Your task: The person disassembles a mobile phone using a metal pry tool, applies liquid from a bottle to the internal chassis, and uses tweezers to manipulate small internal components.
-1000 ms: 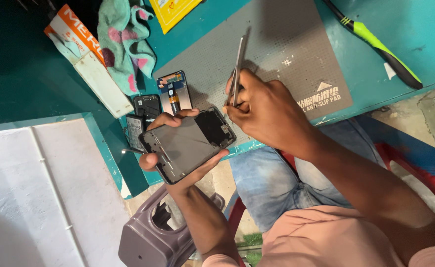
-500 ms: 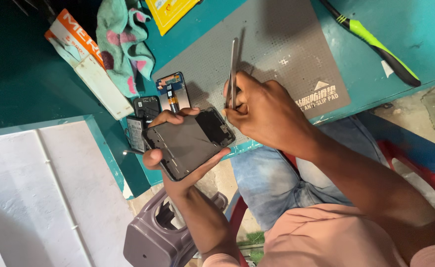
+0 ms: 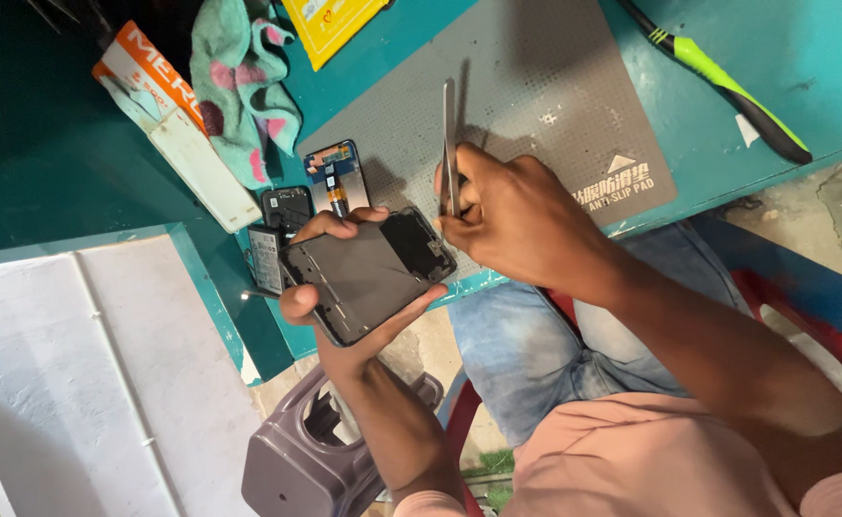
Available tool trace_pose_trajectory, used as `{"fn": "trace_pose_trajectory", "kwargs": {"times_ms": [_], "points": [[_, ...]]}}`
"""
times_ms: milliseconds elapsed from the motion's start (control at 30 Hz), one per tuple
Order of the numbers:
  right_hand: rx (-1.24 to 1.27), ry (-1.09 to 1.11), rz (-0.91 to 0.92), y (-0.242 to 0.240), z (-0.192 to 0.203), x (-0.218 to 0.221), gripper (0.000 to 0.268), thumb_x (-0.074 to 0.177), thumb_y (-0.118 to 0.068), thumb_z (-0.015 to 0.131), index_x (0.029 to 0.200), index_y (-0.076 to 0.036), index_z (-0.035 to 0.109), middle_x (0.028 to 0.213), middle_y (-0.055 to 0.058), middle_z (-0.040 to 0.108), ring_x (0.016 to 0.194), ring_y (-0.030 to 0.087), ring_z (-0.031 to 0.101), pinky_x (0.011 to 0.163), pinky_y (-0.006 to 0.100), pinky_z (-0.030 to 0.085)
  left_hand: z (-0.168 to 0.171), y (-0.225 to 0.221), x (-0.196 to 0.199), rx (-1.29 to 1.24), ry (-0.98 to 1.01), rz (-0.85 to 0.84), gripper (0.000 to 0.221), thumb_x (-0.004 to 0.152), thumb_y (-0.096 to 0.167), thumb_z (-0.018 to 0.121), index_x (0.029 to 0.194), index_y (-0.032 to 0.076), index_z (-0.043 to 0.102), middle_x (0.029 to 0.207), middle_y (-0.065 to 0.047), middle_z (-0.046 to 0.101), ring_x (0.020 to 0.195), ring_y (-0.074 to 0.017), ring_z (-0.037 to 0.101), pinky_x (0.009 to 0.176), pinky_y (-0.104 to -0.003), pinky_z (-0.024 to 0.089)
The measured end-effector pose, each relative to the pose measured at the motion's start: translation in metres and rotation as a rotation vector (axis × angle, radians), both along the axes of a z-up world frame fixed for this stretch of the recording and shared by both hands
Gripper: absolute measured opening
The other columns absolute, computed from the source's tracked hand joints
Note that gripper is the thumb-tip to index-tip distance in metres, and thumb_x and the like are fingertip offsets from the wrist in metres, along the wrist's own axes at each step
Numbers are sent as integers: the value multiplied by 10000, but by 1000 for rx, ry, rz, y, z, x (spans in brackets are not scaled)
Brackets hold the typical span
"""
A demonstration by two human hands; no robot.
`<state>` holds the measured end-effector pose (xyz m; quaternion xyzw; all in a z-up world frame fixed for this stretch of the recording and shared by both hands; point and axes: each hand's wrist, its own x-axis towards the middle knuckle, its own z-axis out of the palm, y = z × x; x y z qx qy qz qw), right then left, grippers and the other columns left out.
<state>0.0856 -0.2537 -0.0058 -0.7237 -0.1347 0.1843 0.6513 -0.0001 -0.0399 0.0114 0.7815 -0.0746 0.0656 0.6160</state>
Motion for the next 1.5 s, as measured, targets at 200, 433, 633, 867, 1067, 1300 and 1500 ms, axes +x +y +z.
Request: {"fn": "trace_pose_trajectory", "kwargs": {"times_ms": [200,433,633,867,1067,1300,1500], "points": [[-34,27,-13,3,2,-1,229,852,-82,738,993,16,586,623,147,699,495,278,689,472,378,476,1,2,0,38,61,30,1032,559,-21,981,1376,279,424,1272,-44,485,1234,-277,582,1054,-423,574],[3,21,23,0,-2,-1,236,842,-75,728,997,25,581,751,154,757,634,260,762,526,341,546,0,1,-2,-50,38,20,991,628,-13,1018,1381,202,411,1297,-34,503,1256,-252,593,1070,-408,598],[-36,37,42,2,-4,-1,236,842,-94,736,974,30,584,798,154,770,687,245,784,567,330,581,-1,6,-1,-38,95,24,979,580,2,1015,1352,167,436,1276,-31,490,1266,-261,589,1074,-403,577],[1,138,4,-5,-2,-15,244,849,-98,751,1040,-37,611,804,102,793,689,209,794,589,303,581,-4,8,0,-57,73,3,964,559,18,1028,1327,146,461,1266,-36,501,1263,-250,598,1066,-391,587],[45,-75,-152,-23,-5,-51,239,878,-82,795,1089,-74,683,971,77,789,857,161,798,716,269,617,-6,20,-3,-219,238,-24,907,572,45,1021,1283,61,458,1328,-169,589,1261,-223,596,1073,-364,559],[-55,-313,-172,-34,1,-74,346,877,-41,794,1207,-100,707,1062,76,721,899,199,738,747,295,588,-13,39,6,-511,385,-59,807,615,164,1007,1220,14,494,1308,-261,600,1210,-267,627,1026,-410,590],[39,-224,-70,-40,-2,-79,483,786,-74,825,1238,-45,657,1129,118,717,880,200,736,734,286,597,-7,29,-1,-293,292,-64,828,660,201,1007,1269,27,474,1346,-254,579,1209,-242,612,1020,-356,551]]}}
